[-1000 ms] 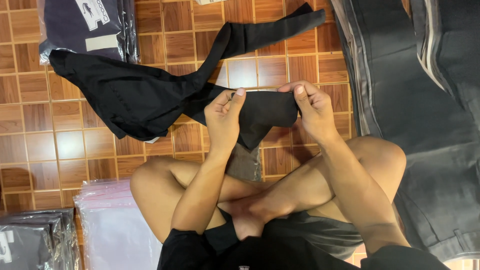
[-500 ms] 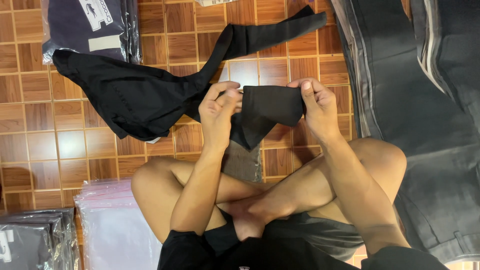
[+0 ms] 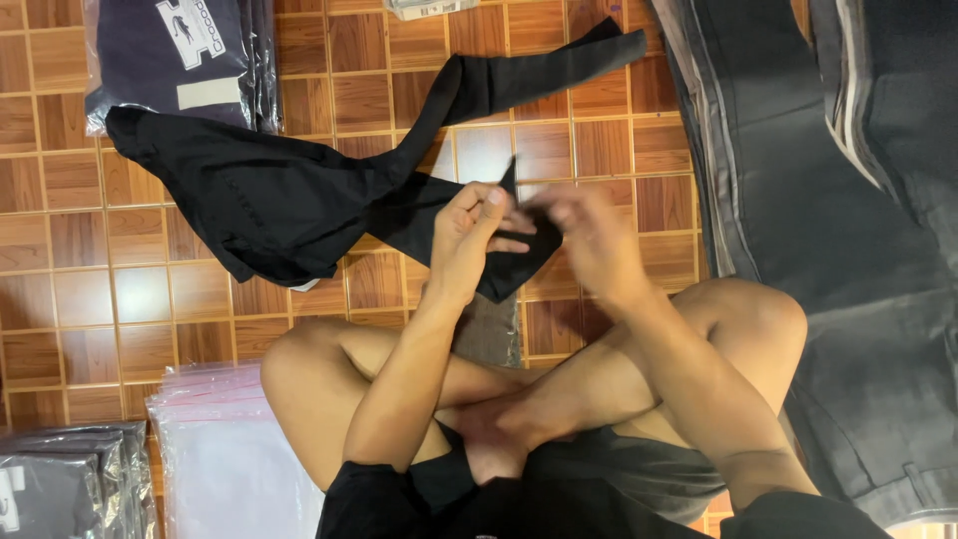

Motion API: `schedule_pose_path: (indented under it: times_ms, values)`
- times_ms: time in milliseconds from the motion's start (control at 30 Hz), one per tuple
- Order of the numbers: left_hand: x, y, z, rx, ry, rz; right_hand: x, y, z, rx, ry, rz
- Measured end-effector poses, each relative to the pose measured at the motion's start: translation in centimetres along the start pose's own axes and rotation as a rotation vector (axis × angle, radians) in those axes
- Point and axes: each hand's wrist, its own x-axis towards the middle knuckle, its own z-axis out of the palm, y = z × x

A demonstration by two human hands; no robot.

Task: The person sits on the floor and folds a pair of black pants. They smooth the fabric, fold the legs together, and then fold the garment into a compact bundle. The person also handles a white paper insert inside the pants before completing the fold.

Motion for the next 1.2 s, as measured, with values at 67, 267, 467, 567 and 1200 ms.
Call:
schedule_pose_path:
  times_ms: [67,267,467,567,1200]
  values:
    - [0.7,-1.4,-1.3,0.088,0.054,0.009,-0.5,0.2,-0.2,0.041,-0.092,0.03]
    - [0.6,-0.6,-1.1,0.333,0.099,0.035,-0.4,4.2,0.1,0.164,-0.156,0.247]
    - [1.6,-2.7,-1.4,0.294,-0.092,-0.132,0.1,4.9,0.5,0.159,-0.214,0.372]
    - [1.4,-3.3,-2.0,0.334,-0.155,-0.038,0.5,3.2,-0.1,0.212,-0.242,0.398]
    - [3.2,-3.3,-0.8,-0.443,0.288,-0.272,2.5,7.6,-1.3,1.296,0.002,1.048]
